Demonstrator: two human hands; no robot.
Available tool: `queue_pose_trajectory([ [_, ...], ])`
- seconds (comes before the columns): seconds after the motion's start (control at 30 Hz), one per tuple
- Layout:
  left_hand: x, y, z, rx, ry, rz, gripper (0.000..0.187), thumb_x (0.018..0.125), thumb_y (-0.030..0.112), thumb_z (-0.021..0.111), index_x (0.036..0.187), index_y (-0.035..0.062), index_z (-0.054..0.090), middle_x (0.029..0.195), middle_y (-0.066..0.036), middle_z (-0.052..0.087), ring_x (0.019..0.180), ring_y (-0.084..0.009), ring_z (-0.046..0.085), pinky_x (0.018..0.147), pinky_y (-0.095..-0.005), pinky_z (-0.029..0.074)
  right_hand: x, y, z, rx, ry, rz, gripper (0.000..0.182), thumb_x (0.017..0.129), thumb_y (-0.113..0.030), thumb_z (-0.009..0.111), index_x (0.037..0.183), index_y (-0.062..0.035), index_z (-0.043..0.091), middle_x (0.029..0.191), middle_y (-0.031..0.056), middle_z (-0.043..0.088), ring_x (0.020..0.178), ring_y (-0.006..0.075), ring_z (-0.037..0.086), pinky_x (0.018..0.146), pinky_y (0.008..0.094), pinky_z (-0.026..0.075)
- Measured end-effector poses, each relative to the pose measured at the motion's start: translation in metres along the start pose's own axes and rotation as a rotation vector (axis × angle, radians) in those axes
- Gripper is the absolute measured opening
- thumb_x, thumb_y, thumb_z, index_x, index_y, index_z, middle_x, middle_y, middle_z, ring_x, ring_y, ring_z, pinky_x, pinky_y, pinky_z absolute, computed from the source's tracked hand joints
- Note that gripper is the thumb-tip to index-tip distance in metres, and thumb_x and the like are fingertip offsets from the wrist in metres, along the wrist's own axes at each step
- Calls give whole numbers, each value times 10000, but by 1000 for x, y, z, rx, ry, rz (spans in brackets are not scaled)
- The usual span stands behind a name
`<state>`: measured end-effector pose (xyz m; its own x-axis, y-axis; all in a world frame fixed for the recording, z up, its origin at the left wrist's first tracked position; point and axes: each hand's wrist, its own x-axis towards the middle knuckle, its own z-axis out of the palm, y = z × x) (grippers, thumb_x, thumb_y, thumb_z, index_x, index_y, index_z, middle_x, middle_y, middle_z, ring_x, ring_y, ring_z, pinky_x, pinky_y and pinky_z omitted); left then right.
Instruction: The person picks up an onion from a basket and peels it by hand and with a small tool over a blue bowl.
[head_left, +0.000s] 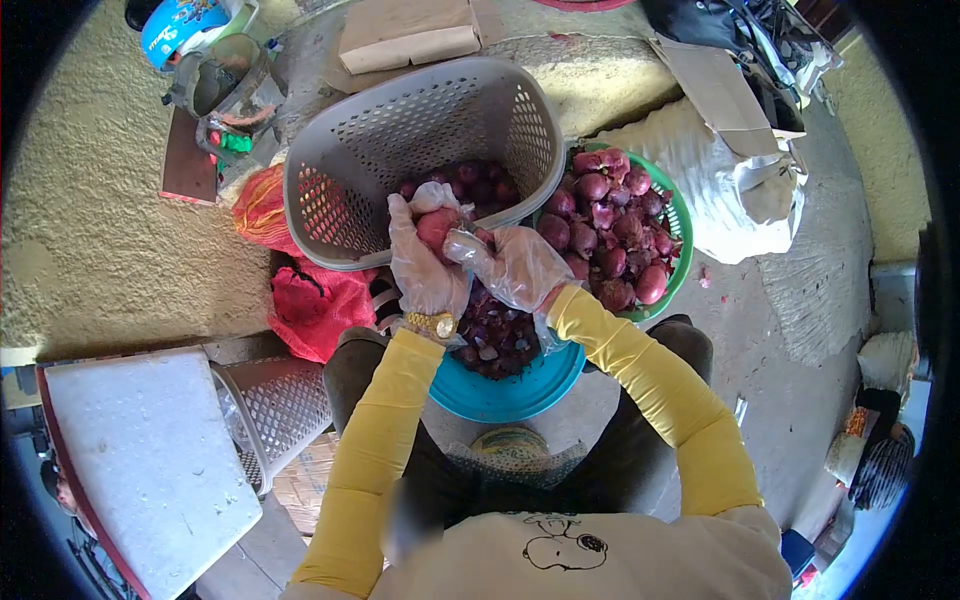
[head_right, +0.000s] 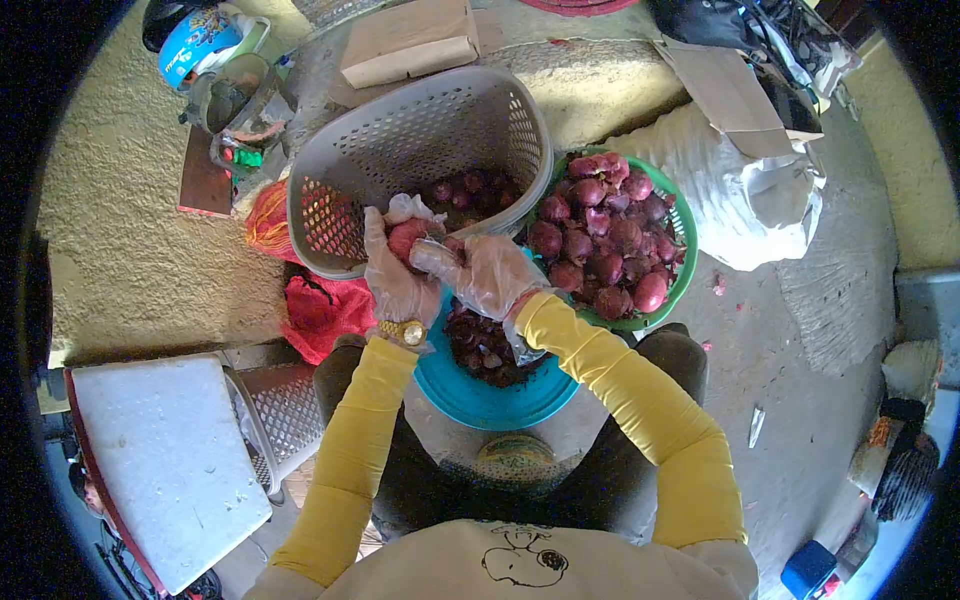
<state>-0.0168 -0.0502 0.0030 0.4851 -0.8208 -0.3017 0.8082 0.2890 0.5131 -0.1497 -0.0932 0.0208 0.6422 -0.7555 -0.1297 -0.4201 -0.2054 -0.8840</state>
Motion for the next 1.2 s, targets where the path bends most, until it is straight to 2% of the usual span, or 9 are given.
queue_pose_trajectory([
  [0.1, 6, 7, 7, -9, -104, -201, 377, 1038, 406, 559, 1024, 36, 628, 951, -105, 663, 930, -252, 625, 857, -402, 546, 8, 12, -11, -120, 8, -55, 685, 886, -726, 588, 877, -59, 744, 780, 221, 700, 825, 442, 694, 719, 472, 543],
  [0.3, 9, 15, 12, 31, -175, -456, 238, 1001, 295, 634, 981, 58, 623, 930, -87, 636, 907, -265, 603, 856, -410, 529, 8, 1, -41, -524, 12, -219, 723, 833, -791, 588, 777, -84, 726, 720, 214, 690, 737, 394, 713, 694, 492, 572],
  [0.4, 11, 6, -1, -128, -201, -386, 283, 1029, 324, 585, 997, 43, 599, 917, -91, 642, 900, -241, 625, 851, -408, 536, 6, -1, -31, -571, 11, -130, 601, 827, -695, 699, 784, -96, 710, 696, 185, 665, 694, 381, 682, 633, 434, 529],
  [0.63, -6, 5, 5, -87, -88, -186, 292, 1032, 369, 561, 958, 91, 607, 929, -66, 625, 920, -248, 607, 867, -400, 519, 3, 0, -2, -236, 135, -136, 656, 846, -745, 612, 826, -105, 755, 741, 215, 697, 753, 400, 709, 683, 479, 565],
  [0.73, -1, 4, 0, 29, 131, -128, 331, 1042, 394, 531, 994, 83, 633, 956, -66, 655, 951, -256, 624, 883, -415, 525, 7, 6, -3, -181, 42, -87, 553, 929, -620, 627, 987, -88, 767, 762, 188, 707, 731, 385, 688, 669, 424, 540],
  [0.8, 6, 9, -2, -99, -139, -289, 331, 1033, 365, 561, 1069, 50, 656, 990, -86, 681, 963, -268, 643, 888, -429, 540, 15, 25, -7, -262, 70, -222, 610, 902, -660, 633, 920, -62, 755, 721, 188, 691, 714, 376, 693, 650, 428, 544],
  [0.9, 6, 7, 8, -51, -103, -374, 327, 1031, 311, 579, 1141, 12, 653, 1015, -110, 703, 986, -247, 649, 891, -400, 550, 11, -2, -39, -620, 118, -194, 698, 832, -741, 652, 826, -47, 726, 669, 186, 669, 682, 362, 697, 625, 430, 548],
  [0.93, 4, 9, 8, -16, -127, -385, 314, 1026, 284, 587, 1131, -6, 651, 1006, -124, 699, 979, -249, 655, 899, -389, 552, 11, -4, -41, -629, 132, -126, 803, 709, -895, 602, 772, -102, 710, 713, 184, 701, 713, 362, 723, 669, 452, 578],
  [1.2, 7, 6, 2, -7, -52, -403, 294, 1007, 278, 617, 1157, 27, 643, 1019, -118, 694, 942, -277, 665, 906, -444, 556, 6, -15, -42, -661, 94, -100, 863, 640, -934, 616, 782, -88, 711, 713, 182, 707, 733, 377, 729, 689, 457, 583],
])
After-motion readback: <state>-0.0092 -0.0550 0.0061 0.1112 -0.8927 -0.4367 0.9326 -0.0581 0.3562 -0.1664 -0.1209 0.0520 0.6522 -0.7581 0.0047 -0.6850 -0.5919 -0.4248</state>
